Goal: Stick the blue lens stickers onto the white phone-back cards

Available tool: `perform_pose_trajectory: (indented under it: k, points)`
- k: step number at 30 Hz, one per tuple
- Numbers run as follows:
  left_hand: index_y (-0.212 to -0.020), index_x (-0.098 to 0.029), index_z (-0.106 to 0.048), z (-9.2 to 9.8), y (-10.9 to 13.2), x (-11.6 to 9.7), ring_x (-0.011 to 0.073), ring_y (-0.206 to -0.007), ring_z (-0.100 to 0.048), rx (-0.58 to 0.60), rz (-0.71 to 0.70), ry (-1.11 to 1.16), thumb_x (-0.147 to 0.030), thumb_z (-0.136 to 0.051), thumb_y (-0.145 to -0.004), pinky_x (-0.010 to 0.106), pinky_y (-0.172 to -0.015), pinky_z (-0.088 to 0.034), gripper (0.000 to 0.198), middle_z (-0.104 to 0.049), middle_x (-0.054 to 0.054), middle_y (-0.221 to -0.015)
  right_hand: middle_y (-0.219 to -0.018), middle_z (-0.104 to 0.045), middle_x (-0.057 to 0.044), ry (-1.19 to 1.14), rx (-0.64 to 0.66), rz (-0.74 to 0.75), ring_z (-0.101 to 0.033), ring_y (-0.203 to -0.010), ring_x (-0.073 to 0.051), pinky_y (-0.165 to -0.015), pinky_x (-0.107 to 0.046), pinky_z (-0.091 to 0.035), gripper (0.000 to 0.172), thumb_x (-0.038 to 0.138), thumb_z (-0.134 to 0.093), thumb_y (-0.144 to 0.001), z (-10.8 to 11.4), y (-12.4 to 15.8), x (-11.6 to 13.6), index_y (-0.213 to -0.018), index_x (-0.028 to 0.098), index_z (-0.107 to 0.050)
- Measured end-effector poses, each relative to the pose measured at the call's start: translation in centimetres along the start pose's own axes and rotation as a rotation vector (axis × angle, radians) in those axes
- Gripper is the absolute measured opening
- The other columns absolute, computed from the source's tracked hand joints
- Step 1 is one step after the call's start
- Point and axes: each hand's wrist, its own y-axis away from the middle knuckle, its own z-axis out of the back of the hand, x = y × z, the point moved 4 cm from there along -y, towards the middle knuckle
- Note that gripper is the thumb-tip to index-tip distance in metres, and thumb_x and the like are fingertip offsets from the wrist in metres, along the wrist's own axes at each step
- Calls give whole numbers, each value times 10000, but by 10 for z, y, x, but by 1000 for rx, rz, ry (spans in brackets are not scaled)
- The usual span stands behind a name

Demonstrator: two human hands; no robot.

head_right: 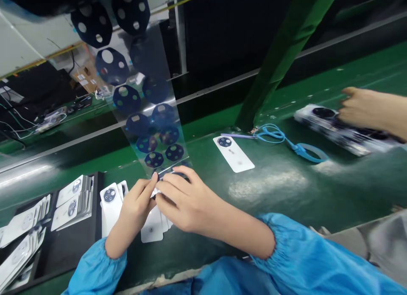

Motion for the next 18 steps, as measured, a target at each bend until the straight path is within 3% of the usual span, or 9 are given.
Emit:
perform_pose_trajectory:
  k: [3,8,12,14,18]
  points:
    - [-1602,-135,-200,-6,2,3,208,-820,-620,7,-15,-25,-381,-439,-1064,277,-662,-531,639,-593,93,-952,-1005,-739,-125,20,15,17,-628,-989,-274,-889,-454,-522,162,57,-589,-927,6,1,10,-949,96,-745]
    - [-1610,-84,-103,-22,1,13,242,-878,-636,26,4,-44,-639,-471,-982,325,-726,-562,915,-590,133,-1027,-847,-729,-123,-49,49,-87,-657,-854,-274,-700,-405,-552,194,51,-548,-962,14,7,15,-985,61,-741]
    - [-1580,8,-137,-24,17,13,353,-1141,-601,67,100,-58,-804,-535,-841,421,-892,-562,1168,-525,272,-1288,-885,-742,-89,-275,-9,-350,-689,-808,-205,-702,-333,-582,165,25,-640,-920,16,17,4,-1009,119,-742]
    - [-1544,55,-203,-21,37,6,391,-1198,-567,73,142,-79,-732,-560,-887,465,-930,-544,1085,-499,313,-1335,-886,-756,-41,-443,-26,-578,-709,-769,-163,-688,-272,-589,162,65,-695,-900,8,25,-4,-982,189,-760]
    - [-1362,3,-516,-19,83,-15,425,-1175,-564,108,190,-134,-325,-568,-970,559,-960,-487,513,-578,279,-1277,-758,-756,22,-896,18,-1126,-719,-653,-147,-613,-241,-590,216,226,-799,-819,-32,42,-5,-1030,268,-779]
